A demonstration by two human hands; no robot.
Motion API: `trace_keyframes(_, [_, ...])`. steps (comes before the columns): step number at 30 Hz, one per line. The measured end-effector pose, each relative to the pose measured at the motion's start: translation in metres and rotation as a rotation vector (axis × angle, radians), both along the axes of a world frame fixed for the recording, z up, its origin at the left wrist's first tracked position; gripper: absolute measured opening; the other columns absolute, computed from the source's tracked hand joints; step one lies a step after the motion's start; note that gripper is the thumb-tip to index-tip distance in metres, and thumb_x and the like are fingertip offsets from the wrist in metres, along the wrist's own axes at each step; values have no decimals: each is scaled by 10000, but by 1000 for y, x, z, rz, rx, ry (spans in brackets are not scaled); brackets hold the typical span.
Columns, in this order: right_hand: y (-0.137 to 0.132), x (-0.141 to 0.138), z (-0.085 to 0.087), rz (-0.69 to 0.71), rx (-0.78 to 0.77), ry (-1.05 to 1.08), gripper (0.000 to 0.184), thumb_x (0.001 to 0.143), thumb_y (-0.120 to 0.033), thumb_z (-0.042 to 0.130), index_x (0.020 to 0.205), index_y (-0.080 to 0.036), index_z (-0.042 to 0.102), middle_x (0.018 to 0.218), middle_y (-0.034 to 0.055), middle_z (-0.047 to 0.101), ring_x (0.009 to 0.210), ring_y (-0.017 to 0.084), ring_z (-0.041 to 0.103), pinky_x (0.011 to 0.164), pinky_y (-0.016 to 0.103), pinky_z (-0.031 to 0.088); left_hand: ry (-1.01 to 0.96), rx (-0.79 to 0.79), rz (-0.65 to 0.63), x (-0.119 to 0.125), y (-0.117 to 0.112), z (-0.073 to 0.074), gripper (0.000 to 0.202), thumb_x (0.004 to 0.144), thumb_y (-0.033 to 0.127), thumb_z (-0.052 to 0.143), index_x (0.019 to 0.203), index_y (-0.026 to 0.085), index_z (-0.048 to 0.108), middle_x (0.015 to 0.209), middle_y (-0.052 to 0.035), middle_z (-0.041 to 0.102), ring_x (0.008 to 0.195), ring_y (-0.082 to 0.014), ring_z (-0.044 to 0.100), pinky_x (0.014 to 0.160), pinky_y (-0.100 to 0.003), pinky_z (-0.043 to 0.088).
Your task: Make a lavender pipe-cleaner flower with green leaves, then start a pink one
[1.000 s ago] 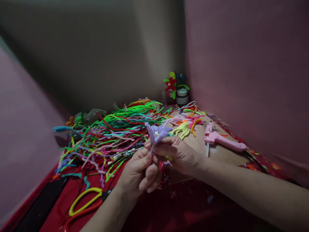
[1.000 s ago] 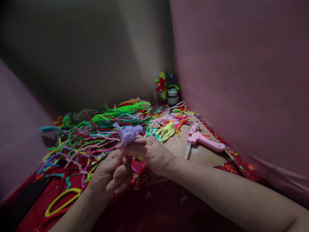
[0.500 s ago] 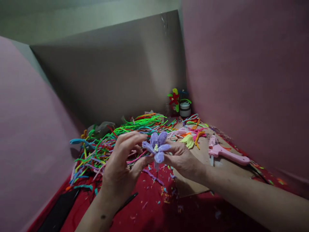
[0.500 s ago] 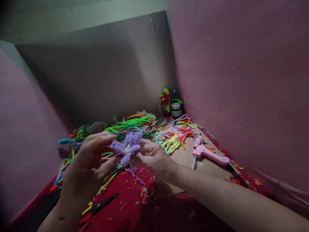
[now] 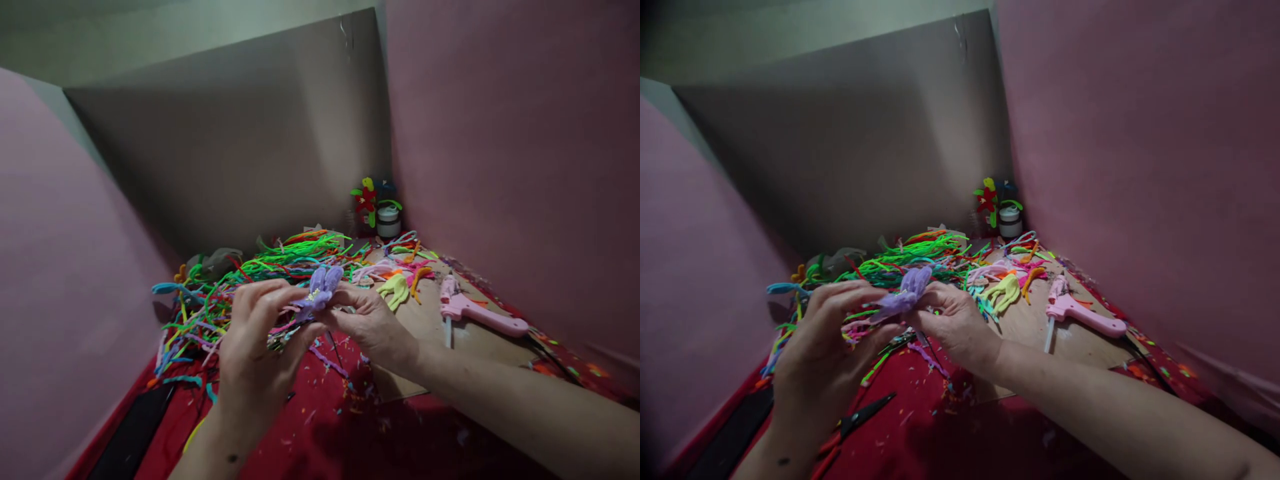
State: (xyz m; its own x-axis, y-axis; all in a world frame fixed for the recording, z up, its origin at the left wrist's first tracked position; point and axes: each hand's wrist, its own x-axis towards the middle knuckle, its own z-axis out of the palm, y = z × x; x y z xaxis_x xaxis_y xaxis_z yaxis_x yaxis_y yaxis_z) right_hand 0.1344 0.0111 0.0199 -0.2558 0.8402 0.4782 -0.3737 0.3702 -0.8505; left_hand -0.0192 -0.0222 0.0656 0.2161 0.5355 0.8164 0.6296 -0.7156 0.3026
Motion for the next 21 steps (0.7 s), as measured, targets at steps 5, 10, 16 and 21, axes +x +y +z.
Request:
trace_keyframes(5, [-5, 0, 1, 86, -126, 90, 192, 724, -350, 669, 852, -218, 723, 899, 32, 617, 857, 149, 540, 869, 333, 404, 21, 95, -44, -1, 5, -6, 206, 705, 63, 643, 771, 259, 640, 801, -7, 617, 825, -182, 539, 779, -324, 418])
trace_keyframes(10, [-3, 5, 2, -43, 0, 8, 160, 747, -300, 645, 878, -233, 711, 839, 22, 615, 846, 157, 539, 837, 347, 430, 152, -59, 43, 2, 10, 2, 241, 748, 148, 628, 968, 216, 558, 972, -53, 579, 924, -197, 542, 778, -340, 443])
trace_keyframes(16, [-6, 6, 4, -199, 127, -146, 148, 800, -188, 548, 795, -203, 696, 814, 16, 610, 854, 153, 527, 827, 330, 411, 315, 312, 165, 23, -4, 9, 217, 721, 130, 661, 914, 222, 623, 841, -44, 592, 827, -193, 510, 719, -335, 423])
trace_keyframes(21, [-10, 4, 1, -248, 138, -138, 165, 813, -203, 534, 755, -189, 688, 778, 11, 610, 802, 144, 531, 806, 311, 403, 435, 478, 256, 43, -10, -7, 151, 710, 110, 645, 843, 174, 617, 781, -64, 661, 751, -216, 529, 724, -393, 372])
